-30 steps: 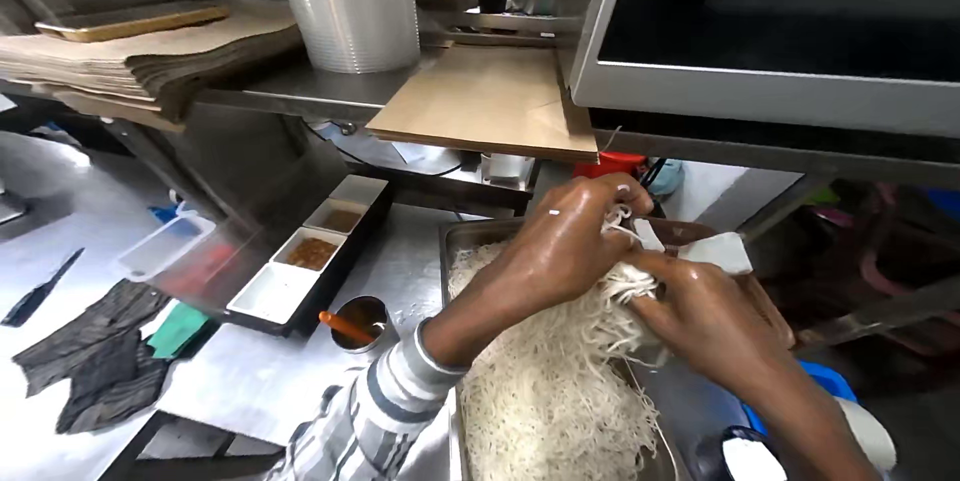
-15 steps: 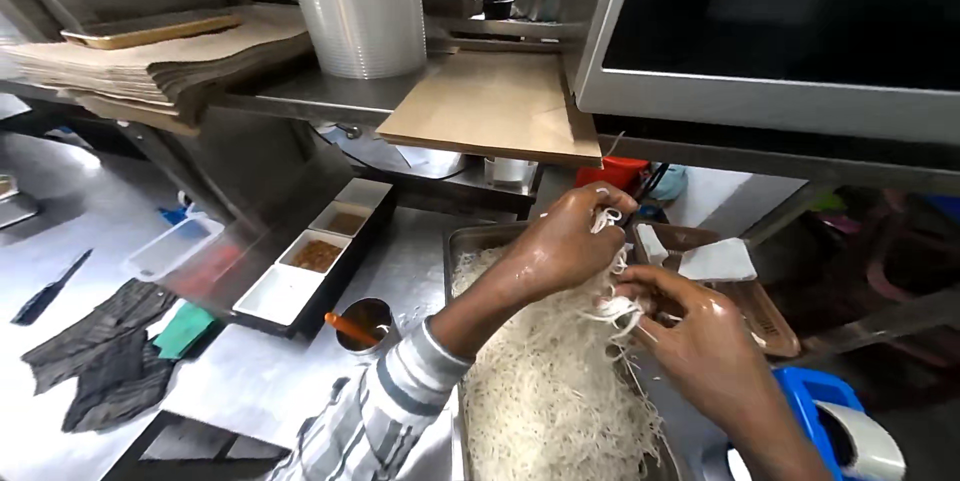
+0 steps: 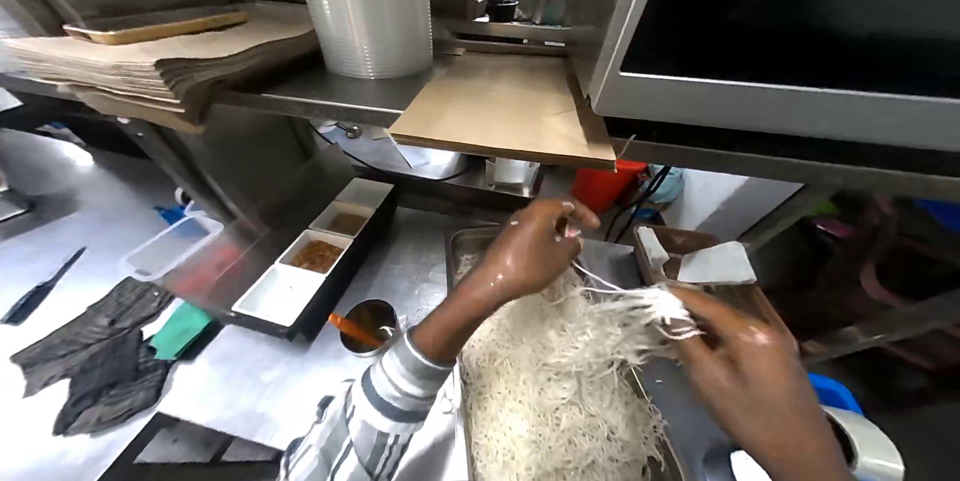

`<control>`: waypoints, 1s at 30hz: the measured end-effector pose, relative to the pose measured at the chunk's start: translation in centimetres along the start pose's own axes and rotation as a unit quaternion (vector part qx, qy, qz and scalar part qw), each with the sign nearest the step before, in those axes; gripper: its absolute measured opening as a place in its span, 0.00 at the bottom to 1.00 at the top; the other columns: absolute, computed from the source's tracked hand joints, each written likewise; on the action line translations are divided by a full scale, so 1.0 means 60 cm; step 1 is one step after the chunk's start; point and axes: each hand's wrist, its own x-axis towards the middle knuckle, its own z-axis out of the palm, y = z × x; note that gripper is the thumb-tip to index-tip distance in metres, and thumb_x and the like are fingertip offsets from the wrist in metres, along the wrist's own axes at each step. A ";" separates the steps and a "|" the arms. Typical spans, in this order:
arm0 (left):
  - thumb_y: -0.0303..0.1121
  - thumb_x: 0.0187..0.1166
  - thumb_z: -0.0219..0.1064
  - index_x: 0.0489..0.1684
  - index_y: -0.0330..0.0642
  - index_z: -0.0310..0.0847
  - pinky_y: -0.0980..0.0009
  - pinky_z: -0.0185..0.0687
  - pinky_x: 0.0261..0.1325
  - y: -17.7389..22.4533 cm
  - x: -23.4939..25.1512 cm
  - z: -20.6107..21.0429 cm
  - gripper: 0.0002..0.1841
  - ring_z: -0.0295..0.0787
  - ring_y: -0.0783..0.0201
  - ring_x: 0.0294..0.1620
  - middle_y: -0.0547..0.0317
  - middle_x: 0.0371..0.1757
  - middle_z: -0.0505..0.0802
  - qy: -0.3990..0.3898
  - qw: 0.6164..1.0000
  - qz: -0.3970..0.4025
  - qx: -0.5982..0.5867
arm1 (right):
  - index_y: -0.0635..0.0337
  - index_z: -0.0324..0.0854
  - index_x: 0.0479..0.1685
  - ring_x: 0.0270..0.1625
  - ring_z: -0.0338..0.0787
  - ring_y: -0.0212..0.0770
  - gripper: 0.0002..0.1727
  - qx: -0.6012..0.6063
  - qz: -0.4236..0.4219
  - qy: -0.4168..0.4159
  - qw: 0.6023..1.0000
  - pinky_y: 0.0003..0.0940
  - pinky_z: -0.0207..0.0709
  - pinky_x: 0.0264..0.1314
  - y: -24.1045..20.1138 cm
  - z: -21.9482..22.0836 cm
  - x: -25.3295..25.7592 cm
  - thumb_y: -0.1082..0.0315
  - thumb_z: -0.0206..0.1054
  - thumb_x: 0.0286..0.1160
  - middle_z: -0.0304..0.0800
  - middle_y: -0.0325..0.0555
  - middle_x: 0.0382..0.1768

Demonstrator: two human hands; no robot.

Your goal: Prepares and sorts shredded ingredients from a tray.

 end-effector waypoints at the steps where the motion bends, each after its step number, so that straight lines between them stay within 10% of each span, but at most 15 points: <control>1: 0.22 0.83 0.64 0.60 0.38 0.85 0.62 0.84 0.38 -0.005 -0.001 0.007 0.12 0.85 0.59 0.33 0.49 0.41 0.89 -0.018 1.000 -0.008 0.012 | 0.58 0.92 0.50 0.32 0.91 0.39 0.20 0.004 -0.004 -0.001 1.000 0.45 0.86 0.33 0.001 0.001 0.000 0.58 0.56 0.75 0.93 0.44 0.35; 8: 0.29 0.88 0.61 0.62 0.42 0.86 0.56 0.87 0.51 -0.032 -0.008 0.039 0.12 0.90 0.59 0.42 0.52 0.50 0.93 -0.151 0.983 -0.034 0.096 | 0.58 0.90 0.49 0.45 0.93 0.45 0.17 0.004 0.006 -0.062 0.998 0.50 0.88 0.44 0.003 0.001 -0.019 0.67 0.64 0.62 0.93 0.47 0.46; 11: 0.30 0.89 0.58 0.65 0.41 0.85 0.51 0.85 0.57 -0.046 -0.015 0.049 0.14 0.91 0.53 0.48 0.48 0.49 0.93 -0.193 0.970 -0.047 0.143 | 0.64 0.90 0.57 0.55 0.93 0.59 0.24 0.030 -0.021 -0.237 0.971 0.64 0.85 0.57 0.015 0.012 -0.033 0.84 0.68 0.55 0.92 0.58 0.56; 16: 0.32 0.89 0.57 0.68 0.43 0.82 0.47 0.85 0.57 -0.084 -0.019 0.075 0.15 0.92 0.49 0.50 0.48 0.47 0.94 -0.165 0.962 -0.090 0.200 | 0.59 0.90 0.43 0.41 0.92 0.48 0.12 0.035 0.026 -0.196 0.980 0.52 0.87 0.43 0.035 0.025 -0.024 0.78 0.70 0.59 0.92 0.50 0.41; 20: 0.30 0.87 0.57 0.79 0.47 0.75 0.47 0.86 0.57 -0.117 -0.018 0.090 0.21 0.92 0.46 0.50 0.46 0.48 0.93 -0.133 0.969 -0.086 0.188 | 0.60 0.91 0.52 0.61 0.89 0.58 0.26 0.088 -0.047 -0.400 0.911 0.58 0.83 0.62 0.072 0.054 -0.005 0.89 0.67 0.51 0.89 0.57 0.58; 22: 0.29 0.88 0.55 0.83 0.49 0.71 0.47 0.85 0.62 -0.132 -0.018 0.083 0.24 0.93 0.48 0.54 0.47 0.56 0.94 -0.135 0.975 -0.080 0.157 | 0.57 0.92 0.40 0.54 0.93 0.47 0.22 0.137 -0.074 -0.333 0.930 0.48 0.88 0.53 0.086 0.062 0.006 0.88 0.63 0.50 0.93 0.49 0.52; 24: 0.32 0.90 0.54 0.81 0.48 0.75 0.51 0.87 0.60 -0.157 -0.020 0.079 0.22 0.94 0.52 0.52 0.49 0.58 0.94 -0.088 0.982 -0.103 0.133 | 0.54 0.91 0.32 0.45 0.92 0.38 0.12 0.140 -0.068 -0.262 0.952 0.39 0.88 0.45 0.095 0.082 0.012 0.78 0.65 0.56 0.93 0.42 0.43; 27: 0.39 0.90 0.57 0.80 0.43 0.76 0.50 0.82 0.71 -0.205 -0.017 0.070 0.22 0.90 0.49 0.65 0.44 0.68 0.90 -0.028 0.970 -0.223 0.090 | 0.58 0.89 0.62 0.63 0.90 0.55 0.18 0.093 -0.016 -0.474 0.875 0.59 0.81 0.68 0.116 0.101 0.040 0.64 0.74 0.75 0.90 0.54 0.64; 30: 0.49 0.88 0.59 0.88 0.37 0.63 0.42 0.68 0.83 -0.263 -0.004 0.075 0.34 0.77 0.40 0.80 0.34 0.79 0.80 -0.029 0.930 -0.365 0.036 | 0.62 0.87 0.63 0.52 0.94 0.47 0.16 0.164 0.105 -0.388 0.901 0.49 0.89 0.57 0.164 0.161 0.084 0.66 0.63 0.82 0.92 0.53 0.55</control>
